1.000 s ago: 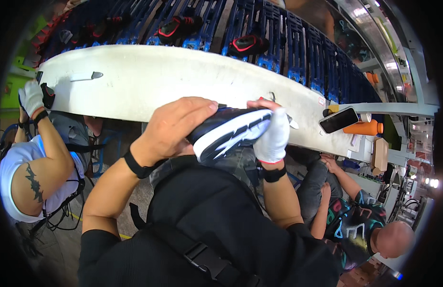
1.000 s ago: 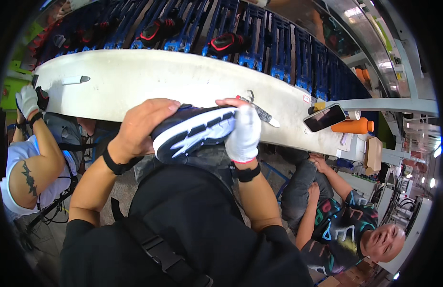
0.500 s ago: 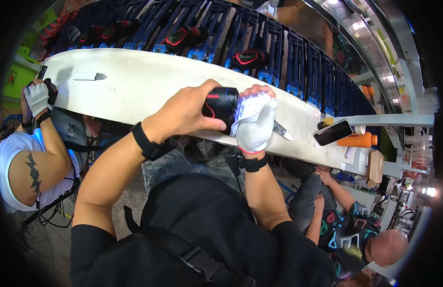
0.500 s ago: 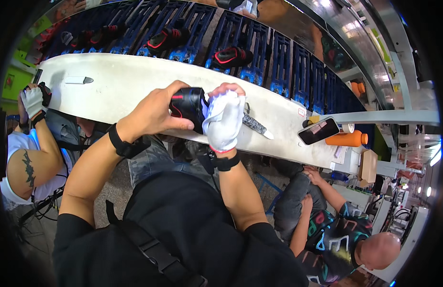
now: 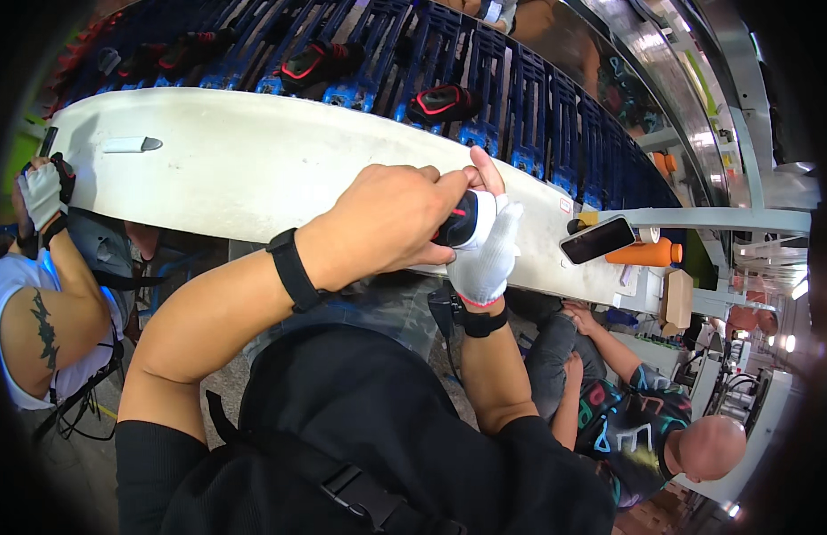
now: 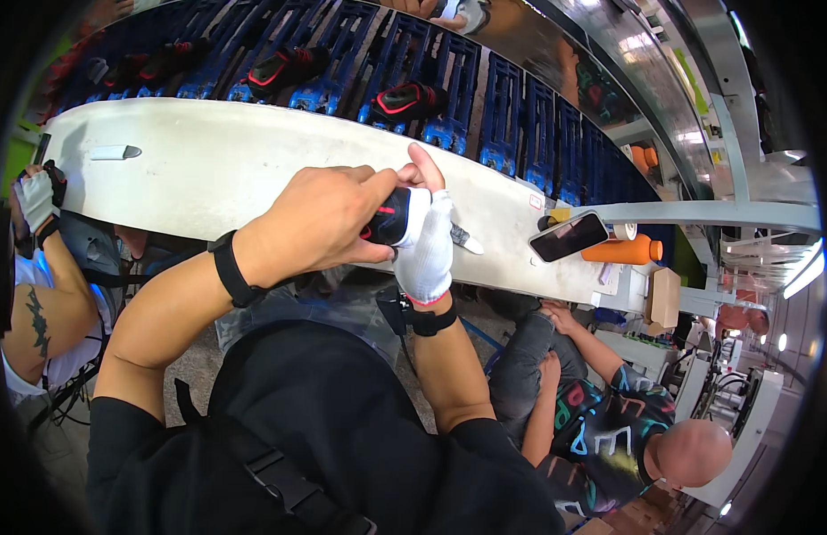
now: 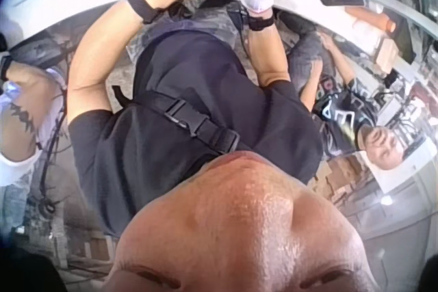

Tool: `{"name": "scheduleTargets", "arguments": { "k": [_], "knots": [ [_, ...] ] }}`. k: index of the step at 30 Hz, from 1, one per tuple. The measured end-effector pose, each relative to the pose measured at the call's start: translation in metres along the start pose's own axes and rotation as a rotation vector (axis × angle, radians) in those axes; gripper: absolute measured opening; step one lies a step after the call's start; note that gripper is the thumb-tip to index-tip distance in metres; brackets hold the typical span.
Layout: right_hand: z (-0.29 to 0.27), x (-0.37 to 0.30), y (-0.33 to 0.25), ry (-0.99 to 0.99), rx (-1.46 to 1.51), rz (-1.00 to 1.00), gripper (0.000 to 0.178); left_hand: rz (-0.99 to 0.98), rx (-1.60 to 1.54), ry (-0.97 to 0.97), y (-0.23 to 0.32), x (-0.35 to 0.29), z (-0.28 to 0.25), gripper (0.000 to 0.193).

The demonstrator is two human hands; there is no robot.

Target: Picking up shoe uppers and soles from a conveyor, inspecting them, and placing them back.

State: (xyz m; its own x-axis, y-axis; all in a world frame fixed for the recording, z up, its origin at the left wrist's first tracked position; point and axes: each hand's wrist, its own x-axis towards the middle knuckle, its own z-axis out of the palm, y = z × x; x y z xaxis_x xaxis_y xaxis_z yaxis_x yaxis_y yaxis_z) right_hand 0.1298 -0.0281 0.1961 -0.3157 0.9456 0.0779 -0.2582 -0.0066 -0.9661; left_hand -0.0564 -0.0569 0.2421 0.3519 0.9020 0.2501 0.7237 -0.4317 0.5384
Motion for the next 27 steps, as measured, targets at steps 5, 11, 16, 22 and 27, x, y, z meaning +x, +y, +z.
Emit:
{"name": "scheduleTargets", "arguments": {
  "k": [5, 11, 16, 22, 27],
  "knots": [
    [-0.011, -0.011, -0.013, 0.067, 0.017, 0.141, 0.088, 0.073, 0.030, 0.002, 0.015, 0.001, 0.006, 0.051],
    [-0.034, -0.037, -0.056, -0.300, -1.019, -0.122, 0.114, 0.180, 0.059, 0.007, 0.017, -0.013, 0.009, 0.051],
    [-0.018, -0.065, -0.036, -0.405, -0.810, -0.310, 0.127, 0.122, 0.090, -0.132, 0.015, -0.040, -0.045, 0.090],
    [-0.013, -0.071, 0.045, -0.200, -1.029, -0.515, 0.079, -0.127, -0.255, -0.040, 0.030, -0.093, -0.039, 0.113],
    [-0.019, -0.058, 0.040, -0.297, -0.964, -0.545, 0.078, -0.287, -0.256, 0.050, 0.017, -0.118, -0.013, 0.098]
  ]
}}
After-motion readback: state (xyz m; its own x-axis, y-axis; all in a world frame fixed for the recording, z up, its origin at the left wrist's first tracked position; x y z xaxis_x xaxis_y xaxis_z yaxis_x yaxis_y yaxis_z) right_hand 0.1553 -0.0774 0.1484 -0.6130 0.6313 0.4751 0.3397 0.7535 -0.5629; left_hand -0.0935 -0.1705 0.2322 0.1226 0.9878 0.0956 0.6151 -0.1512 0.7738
